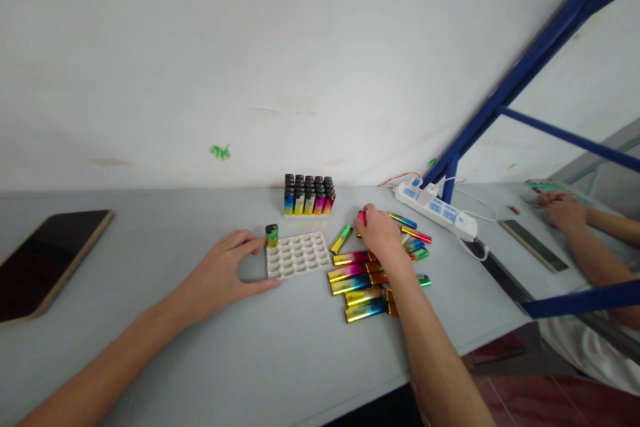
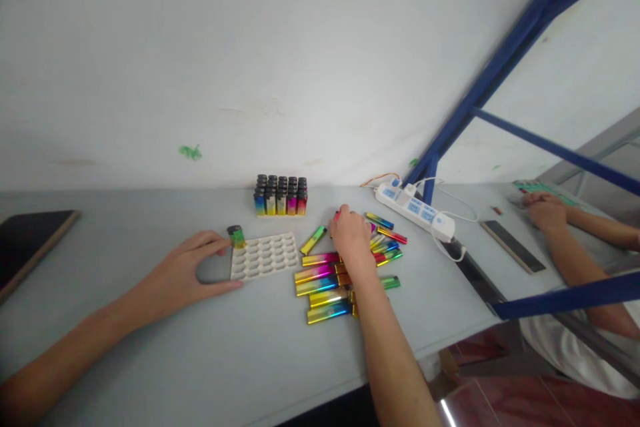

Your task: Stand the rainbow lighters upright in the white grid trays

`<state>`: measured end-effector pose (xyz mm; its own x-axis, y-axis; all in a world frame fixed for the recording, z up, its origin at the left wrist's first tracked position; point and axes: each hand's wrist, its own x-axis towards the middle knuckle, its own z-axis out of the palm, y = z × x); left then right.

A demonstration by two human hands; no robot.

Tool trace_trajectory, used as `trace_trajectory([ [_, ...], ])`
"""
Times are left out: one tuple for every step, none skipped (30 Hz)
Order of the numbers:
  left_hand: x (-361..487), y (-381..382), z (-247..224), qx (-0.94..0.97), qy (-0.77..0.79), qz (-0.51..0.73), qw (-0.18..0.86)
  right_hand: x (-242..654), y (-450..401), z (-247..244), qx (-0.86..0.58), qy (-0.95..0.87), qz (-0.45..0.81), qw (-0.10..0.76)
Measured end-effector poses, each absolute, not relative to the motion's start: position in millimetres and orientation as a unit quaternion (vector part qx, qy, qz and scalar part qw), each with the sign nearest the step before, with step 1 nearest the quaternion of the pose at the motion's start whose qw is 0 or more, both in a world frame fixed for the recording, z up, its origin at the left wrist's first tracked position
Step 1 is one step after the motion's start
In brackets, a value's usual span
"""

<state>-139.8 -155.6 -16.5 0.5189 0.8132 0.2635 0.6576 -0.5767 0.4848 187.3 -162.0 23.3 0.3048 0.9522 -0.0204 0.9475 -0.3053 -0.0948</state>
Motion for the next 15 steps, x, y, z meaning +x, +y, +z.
trace_trajectory([
  [-140.1, -155.2, -17.1, 0.855, 0.430, 0.240, 0.164, 187.7, -161.0, 21.2, -0.804, -0.592, 0.034, 0.042],
  [-140.5, -154.9, -17.8, 0.854, 0.430, 0.245, 0.163, 188.3, -159.8, 19.1, -0.799, -0.598, 0.033, 0.057],
  [-140.9, -154.6, -18.5, 0.853, 0.429, 0.249, 0.161, 189.1, -158.5, 17.0, -0.790, -0.608, 0.033, 0.079],
  [-141.3, -154.3, -19.1, 0.853, 0.428, 0.251, 0.160, 189.9, -157.0, 15.1, -0.778, -0.618, 0.033, 0.110],
  [-141.7, -154.1, -19.6, 0.854, 0.427, 0.252, 0.159, 190.4, -155.4, 13.4, -0.763, -0.628, 0.035, 0.149],
  [-141.9, -154.1, -19.7, 0.854, 0.426, 0.252, 0.158, 190.3, -153.7, 11.9, -0.745, -0.636, 0.041, 0.196],
  [-142.0, -154.3, -19.6, 0.856, 0.424, 0.250, 0.159, 189.1, -152.1, 10.5, -0.725, -0.641, 0.055, 0.248],
  [-141.9, -154.6, -19.1, 0.856, 0.424, 0.247, 0.160, 186.7, -150.7, 9.4, -0.702, -0.640, 0.085, 0.301],
  [-141.8, -155.1, -18.4, 0.856, 0.425, 0.245, 0.161, 182.9, -149.6, 8.4, -0.676, -0.635, 0.131, 0.351],
  [-141.5, -155.7, -17.6, 0.856, 0.426, 0.243, 0.162, 177.6, -149.1, 7.5, -0.648, -0.623, 0.191, 0.394],
  [-141.3, -156.4, -16.6, 0.856, 0.428, 0.239, 0.163, 171.1, -149.2, 6.6, -0.618, -0.607, 0.259, 0.427],
  [-141.0, -157.1, -15.6, 0.856, 0.430, 0.235, 0.165, 163.7, -149.9, 5.9, -0.588, -0.590, 0.325, 0.448],
  [-140.8, -157.7, -14.7, 0.856, 0.431, 0.232, 0.166, 155.7, -151.3, 5.3, -0.559, -0.579, 0.378, 0.458],
  [-140.8, -158.3, -14.1, 0.856, 0.432, 0.230, 0.166, 147.5, -153.3, 5.0, -0.535, -0.580, 0.403, 0.465],
  [-140.8, -158.8, -13.7, 0.856, 0.432, 0.229, 0.166, 139.6, -155.6, 4.9, -0.517, -0.588, 0.408, 0.469],
])
